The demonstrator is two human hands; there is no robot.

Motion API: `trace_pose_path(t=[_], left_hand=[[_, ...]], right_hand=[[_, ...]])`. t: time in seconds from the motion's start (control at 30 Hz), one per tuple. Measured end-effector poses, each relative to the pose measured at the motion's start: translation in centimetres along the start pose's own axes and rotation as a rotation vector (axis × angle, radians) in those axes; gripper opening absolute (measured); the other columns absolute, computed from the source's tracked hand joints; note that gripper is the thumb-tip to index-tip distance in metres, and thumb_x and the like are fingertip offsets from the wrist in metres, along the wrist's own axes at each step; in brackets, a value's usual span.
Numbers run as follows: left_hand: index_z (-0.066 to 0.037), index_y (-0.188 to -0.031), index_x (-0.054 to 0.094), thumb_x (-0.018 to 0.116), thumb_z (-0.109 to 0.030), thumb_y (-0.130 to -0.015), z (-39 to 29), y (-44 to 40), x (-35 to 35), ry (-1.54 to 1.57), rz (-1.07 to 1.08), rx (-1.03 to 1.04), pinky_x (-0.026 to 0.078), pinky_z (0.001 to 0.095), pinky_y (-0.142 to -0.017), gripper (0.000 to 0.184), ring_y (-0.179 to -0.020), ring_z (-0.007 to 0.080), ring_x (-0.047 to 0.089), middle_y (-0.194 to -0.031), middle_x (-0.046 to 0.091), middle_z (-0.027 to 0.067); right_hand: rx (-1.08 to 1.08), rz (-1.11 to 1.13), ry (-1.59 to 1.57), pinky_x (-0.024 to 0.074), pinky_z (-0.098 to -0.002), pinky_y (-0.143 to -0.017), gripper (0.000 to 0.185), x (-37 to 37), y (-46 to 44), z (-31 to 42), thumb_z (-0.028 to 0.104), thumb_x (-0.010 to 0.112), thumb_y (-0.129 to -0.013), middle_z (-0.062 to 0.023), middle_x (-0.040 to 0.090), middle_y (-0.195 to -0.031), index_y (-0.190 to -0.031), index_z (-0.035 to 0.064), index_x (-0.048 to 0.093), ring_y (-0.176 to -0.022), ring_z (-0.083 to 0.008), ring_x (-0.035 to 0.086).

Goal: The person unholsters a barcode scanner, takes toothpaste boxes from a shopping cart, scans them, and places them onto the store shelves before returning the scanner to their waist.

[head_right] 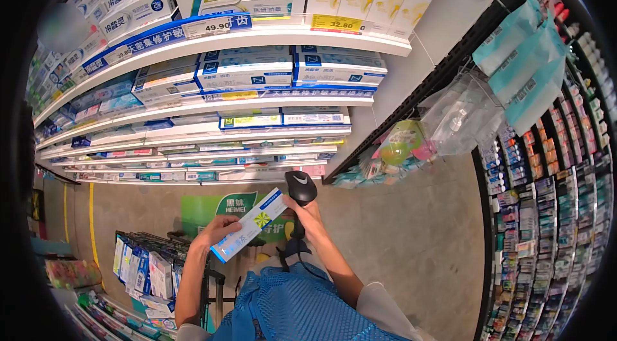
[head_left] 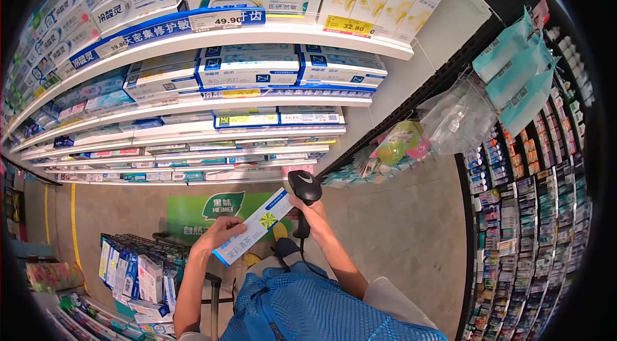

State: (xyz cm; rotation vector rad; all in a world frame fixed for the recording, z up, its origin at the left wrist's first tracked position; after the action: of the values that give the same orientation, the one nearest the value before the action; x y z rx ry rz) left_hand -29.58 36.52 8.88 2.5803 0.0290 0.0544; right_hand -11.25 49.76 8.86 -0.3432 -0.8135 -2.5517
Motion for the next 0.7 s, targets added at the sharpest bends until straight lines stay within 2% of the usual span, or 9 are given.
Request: trace_pose_path(t=[0.17,0.23,0.7], left_hand=[[0.002,-0.094,0.065,0.060,-0.029,-0.086,1.7,1.2,-0.2,-0.015,-0.014,-0.027,0.039,0.0213,-0.051,0.032,-0.058,0.0056,0.053,-0.073,0.062,0.0040],[0.001,-0.093,0.065,0.059,-0.029,-0.086,1.9,2.0,-0.1,0.000,0.013,-0.004,0.039,0.0213,-0.051,0.032,-0.058,0.0052,0.053,-0.072,0.062,0.0034],[-0.001,-0.095,0.065,0.059,-0.030,-0.087,6.0,6.7,1.2,0.088,0.040,0.044,0.042,0.0208,-0.050,0.031,-0.058,0.0053,0.056,-0.074,0.063,0.0025]], right_hand=[[-0.012,0.041,-0.013,0.0522,-0.0254,-0.061,0.027,0.1,1.1,-1.3,0.022,0.068,-0.082,-0.0078,0.064,-0.087,-0.098,0.0030,0.060,-0.072,-0.0123,0.061],[-0.021,0.053,-0.011,0.0551,-0.0284,-0.063,0.030,0.4,1.7,-1.8,0.024,0.067,-0.083,-0.0105,0.064,-0.084,-0.097,-0.0002,0.058,-0.068,-0.0151,0.063],[0.015,-0.005,0.057,0.0535,-0.0251,-0.063,0.035,1.4,7.3,-5.2,0.024,0.069,-0.082,-0.0097,0.065,-0.088,-0.102,-0.0020,0.059,-0.072,-0.0136,0.063]])
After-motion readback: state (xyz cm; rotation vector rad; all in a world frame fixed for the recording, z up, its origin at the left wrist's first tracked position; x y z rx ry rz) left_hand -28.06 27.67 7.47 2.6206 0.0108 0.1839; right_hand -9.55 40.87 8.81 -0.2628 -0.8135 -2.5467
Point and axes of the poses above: each hand's wrist, its own y-axis away from the middle knuckle, its own x-axis out of the palm, z = x × y, the point moved 7 cm from there along -y, towards the middle knuckle
